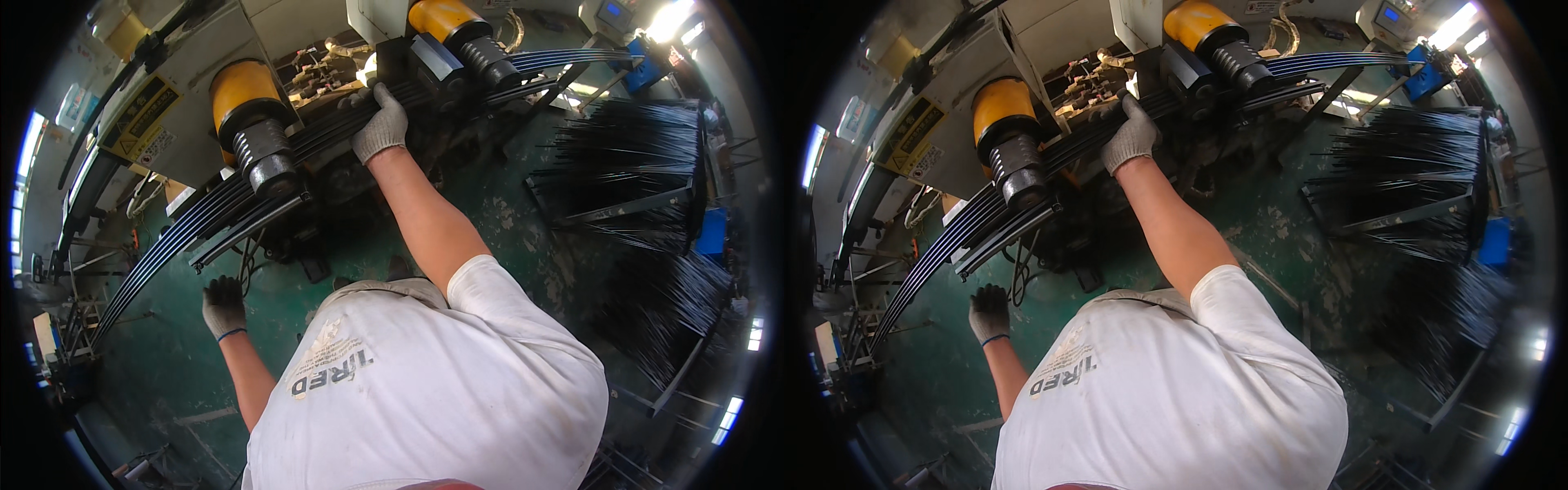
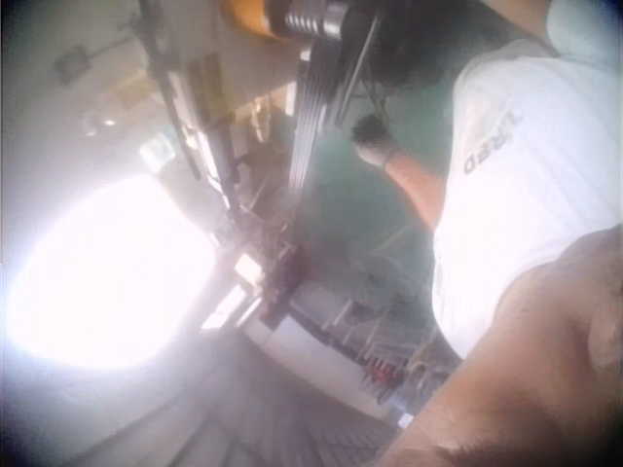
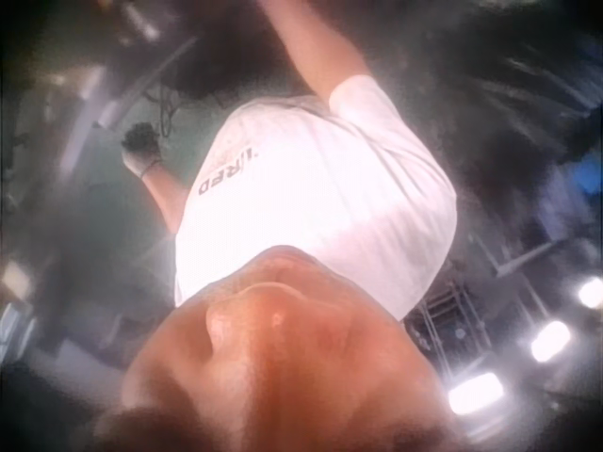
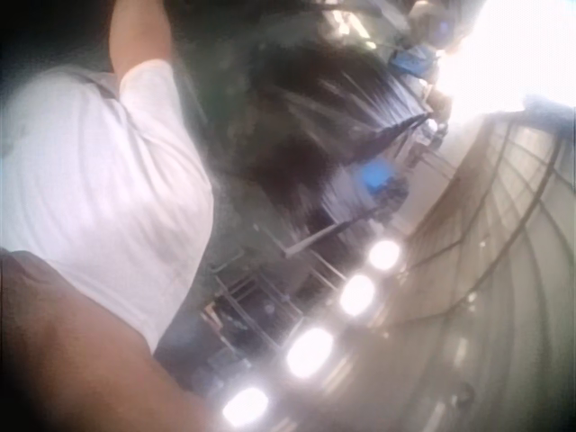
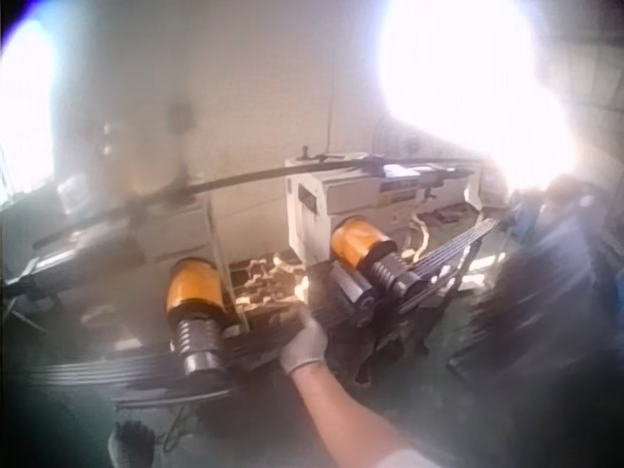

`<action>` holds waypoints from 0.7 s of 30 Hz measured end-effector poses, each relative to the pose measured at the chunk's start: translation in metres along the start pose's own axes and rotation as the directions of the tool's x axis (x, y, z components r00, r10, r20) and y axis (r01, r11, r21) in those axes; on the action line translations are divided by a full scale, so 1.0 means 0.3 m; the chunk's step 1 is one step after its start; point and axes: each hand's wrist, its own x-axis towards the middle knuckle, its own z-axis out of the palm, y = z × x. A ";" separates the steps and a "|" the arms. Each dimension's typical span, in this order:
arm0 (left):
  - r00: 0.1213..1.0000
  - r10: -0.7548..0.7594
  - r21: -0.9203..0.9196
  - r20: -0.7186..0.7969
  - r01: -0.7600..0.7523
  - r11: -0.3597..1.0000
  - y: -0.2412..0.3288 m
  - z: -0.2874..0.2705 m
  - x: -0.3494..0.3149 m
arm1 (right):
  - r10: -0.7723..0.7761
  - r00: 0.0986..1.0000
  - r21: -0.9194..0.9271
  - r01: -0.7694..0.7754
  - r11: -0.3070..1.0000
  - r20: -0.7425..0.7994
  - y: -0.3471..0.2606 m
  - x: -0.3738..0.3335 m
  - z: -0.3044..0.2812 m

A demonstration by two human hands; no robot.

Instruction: The person picks up a bundle of long metal rods, feeds them into a forming machine to bend them into a rectangular frame shape, and then hangs the finished frames on a storage rack.

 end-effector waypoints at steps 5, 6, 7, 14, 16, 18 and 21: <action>0.944 0.231 -0.110 0.234 -0.210 0.971 0.341 0.047 0.017 | 0.021 1.000 0.032 -0.021 0.999 0.017 0.042 0.010 -0.005; 0.918 0.288 -0.095 0.272 -0.272 0.957 0.369 0.103 -0.001 | 0.014 1.000 0.021 -0.014 1.000 0.004 0.034 0.012 -0.010; 0.887 0.341 -0.078 0.312 -0.334 0.939 0.417 0.189 -0.044 | 0.008 1.000 0.012 -0.008 1.000 -0.010 0.024 0.011 -0.011; 0.749 0.562 -0.017 0.351 -0.595 0.804 0.686 0.776 -0.531 | 0.006 1.000 0.011 -0.006 1.000 -0.028 0.003 -0.023 0.020; 0.699 0.586 0.048 0.411 -0.658 0.751 0.768 0.871 -0.540 | -0.005 0.999 -0.004 0.005 1.000 -0.036 0.003 -0.028 0.027; 0.695 0.527 0.173 0.490 -0.669 0.723 0.877 0.932 -0.510 | -0.008 1.000 -0.012 0.007 1.000 -0.021 0.008 -0.036 0.029; 0.580 0.549 0.259 0.602 -0.792 0.553 0.892 1.076 -0.544 | -0.007 1.000 -0.015 0.007 1.000 0.012 0.011 -0.040 0.026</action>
